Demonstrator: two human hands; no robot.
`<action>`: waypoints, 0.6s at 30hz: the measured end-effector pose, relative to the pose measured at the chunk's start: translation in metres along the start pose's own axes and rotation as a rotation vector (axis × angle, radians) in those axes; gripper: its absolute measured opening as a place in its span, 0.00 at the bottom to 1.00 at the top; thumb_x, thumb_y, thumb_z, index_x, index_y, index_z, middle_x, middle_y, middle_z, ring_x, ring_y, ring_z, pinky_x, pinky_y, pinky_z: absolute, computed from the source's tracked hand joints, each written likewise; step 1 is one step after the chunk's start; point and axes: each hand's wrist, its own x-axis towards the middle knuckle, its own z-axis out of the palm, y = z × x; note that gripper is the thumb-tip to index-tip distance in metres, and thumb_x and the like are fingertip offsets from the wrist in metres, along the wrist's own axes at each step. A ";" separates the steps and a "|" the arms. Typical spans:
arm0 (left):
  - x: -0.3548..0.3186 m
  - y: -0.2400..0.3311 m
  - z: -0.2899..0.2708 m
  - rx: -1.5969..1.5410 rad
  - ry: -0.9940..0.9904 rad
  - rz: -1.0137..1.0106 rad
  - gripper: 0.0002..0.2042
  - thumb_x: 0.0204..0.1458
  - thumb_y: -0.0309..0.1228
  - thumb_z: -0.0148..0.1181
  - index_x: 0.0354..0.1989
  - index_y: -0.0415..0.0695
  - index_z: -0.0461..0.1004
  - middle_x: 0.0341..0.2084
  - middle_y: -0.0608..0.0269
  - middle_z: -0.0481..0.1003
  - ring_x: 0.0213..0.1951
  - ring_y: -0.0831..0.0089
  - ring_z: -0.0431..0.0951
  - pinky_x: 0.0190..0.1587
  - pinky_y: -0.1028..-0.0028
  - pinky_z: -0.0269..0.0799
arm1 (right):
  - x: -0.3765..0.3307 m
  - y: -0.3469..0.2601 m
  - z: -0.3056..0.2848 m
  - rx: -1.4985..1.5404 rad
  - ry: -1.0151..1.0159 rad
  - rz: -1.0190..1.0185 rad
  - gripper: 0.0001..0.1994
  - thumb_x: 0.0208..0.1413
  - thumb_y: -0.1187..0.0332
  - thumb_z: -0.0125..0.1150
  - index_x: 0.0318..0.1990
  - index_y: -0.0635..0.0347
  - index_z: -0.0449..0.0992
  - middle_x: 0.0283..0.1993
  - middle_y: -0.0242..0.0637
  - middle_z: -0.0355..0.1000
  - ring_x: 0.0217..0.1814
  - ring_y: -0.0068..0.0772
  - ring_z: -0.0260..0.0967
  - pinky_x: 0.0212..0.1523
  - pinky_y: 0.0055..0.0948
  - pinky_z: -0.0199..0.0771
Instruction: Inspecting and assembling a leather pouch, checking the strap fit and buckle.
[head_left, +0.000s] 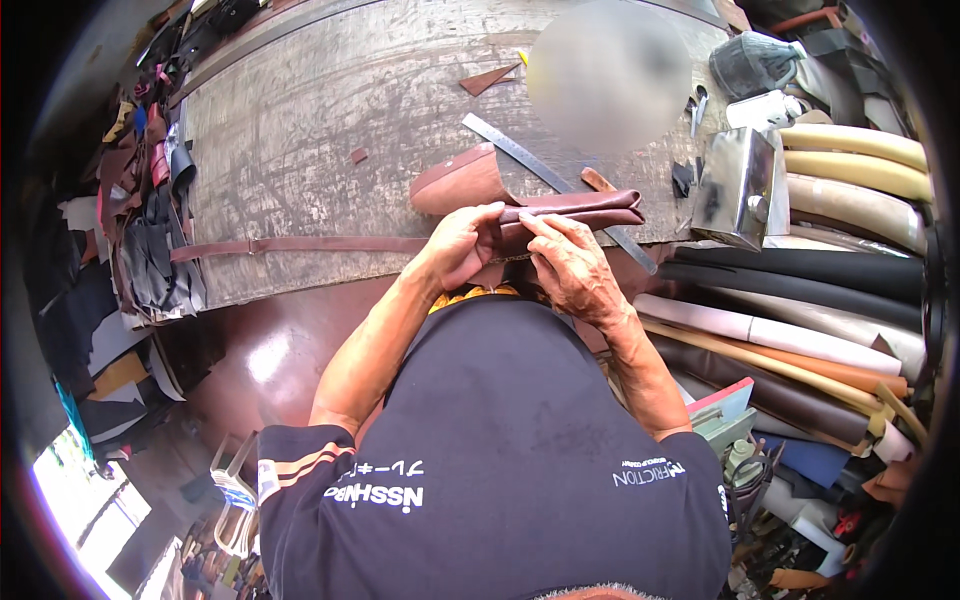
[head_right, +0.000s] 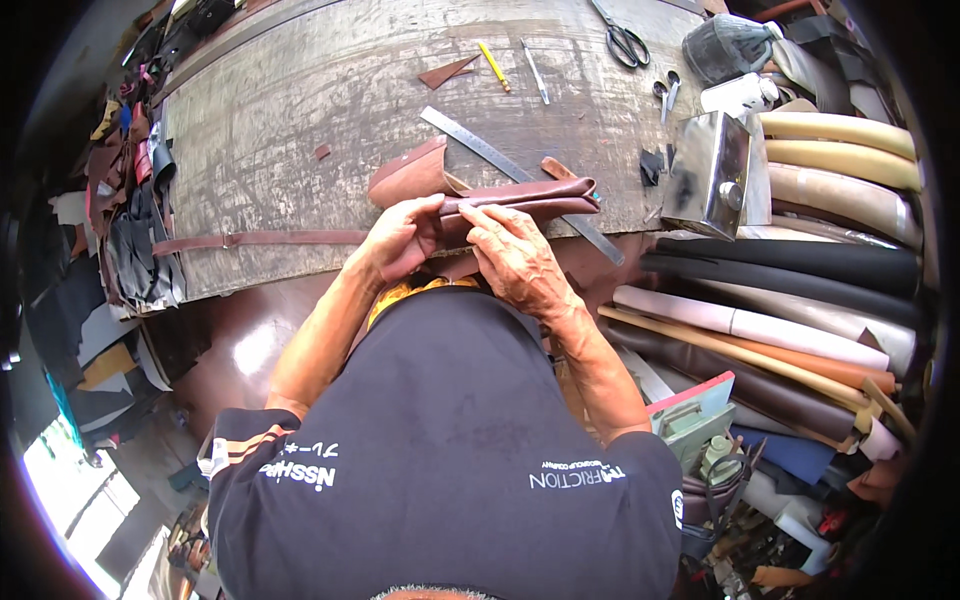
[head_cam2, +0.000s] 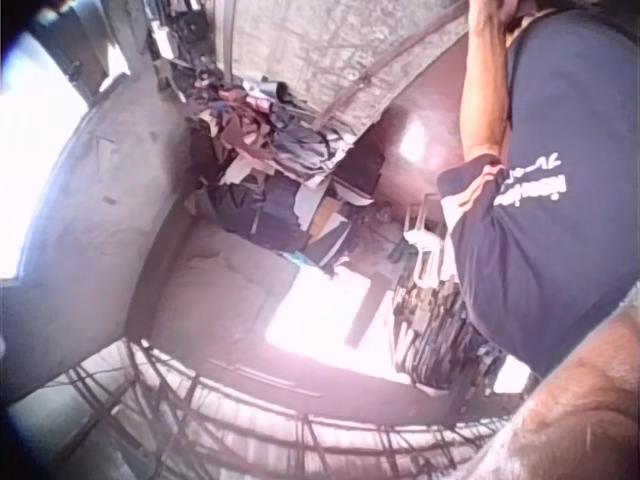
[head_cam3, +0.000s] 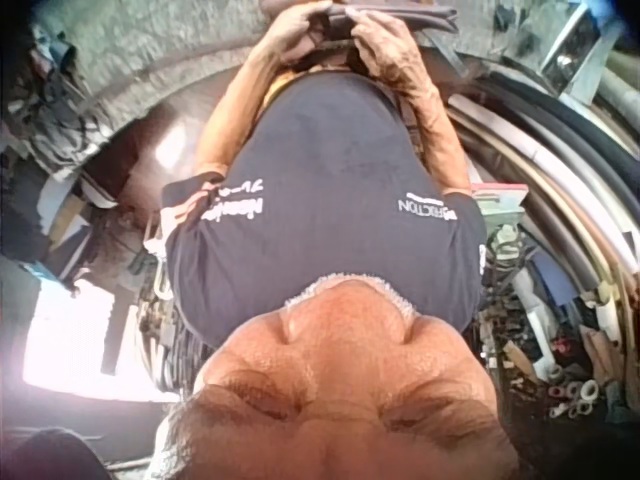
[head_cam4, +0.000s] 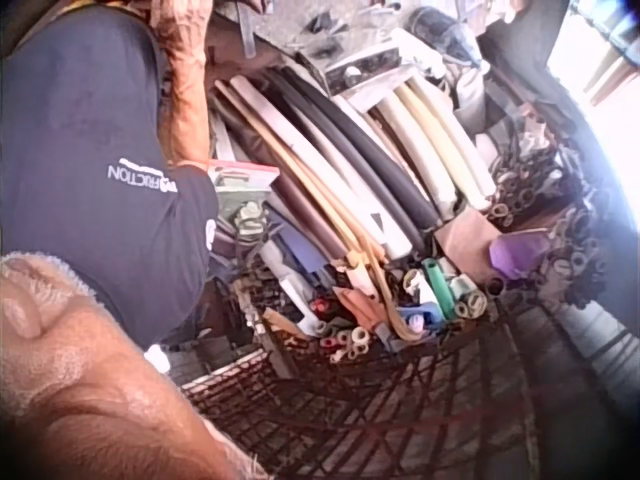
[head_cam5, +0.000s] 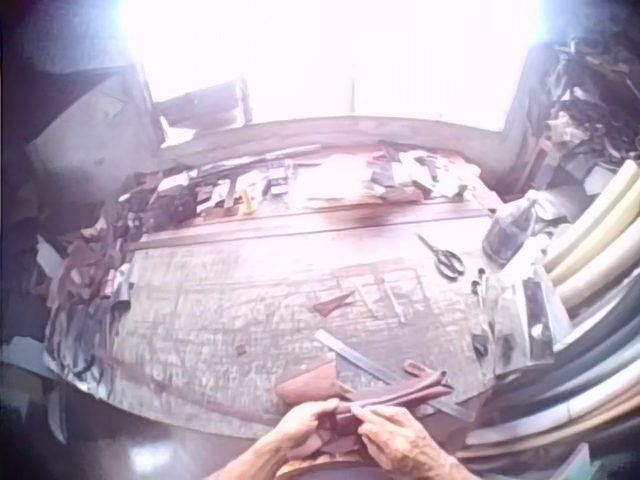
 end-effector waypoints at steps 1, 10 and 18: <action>0.001 -0.001 -0.002 0.000 -0.002 0.001 0.14 0.63 0.31 0.44 0.49 0.35 0.71 0.45 0.55 0.76 0.47 0.67 0.77 0.56 0.65 0.69 | 0.000 0.000 0.000 -0.014 -0.005 -0.003 0.13 0.44 0.81 0.61 0.39 0.64 0.71 0.57 0.44 0.70 0.60 0.46 0.66 0.59 0.42 0.65; 0.003 0.002 -0.008 0.009 -0.021 -0.029 0.12 0.62 0.30 0.46 0.46 0.36 0.72 0.43 0.56 0.77 0.45 0.69 0.78 0.52 0.67 0.72 | 0.008 0.002 -0.007 -0.140 -0.188 -0.059 0.13 0.50 0.74 0.55 0.44 0.63 0.73 0.60 0.40 0.68 0.60 0.43 0.64 0.60 0.41 0.64; 0.003 0.004 -0.005 0.022 0.039 -0.055 0.11 0.61 0.31 0.48 0.44 0.37 0.73 0.41 0.57 0.78 0.43 0.69 0.79 0.51 0.68 0.72 | 0.013 0.018 -0.022 -0.129 -0.339 -0.117 0.13 0.54 0.73 0.49 0.47 0.65 0.72 0.60 0.41 0.67 0.61 0.43 0.64 0.62 0.42 0.63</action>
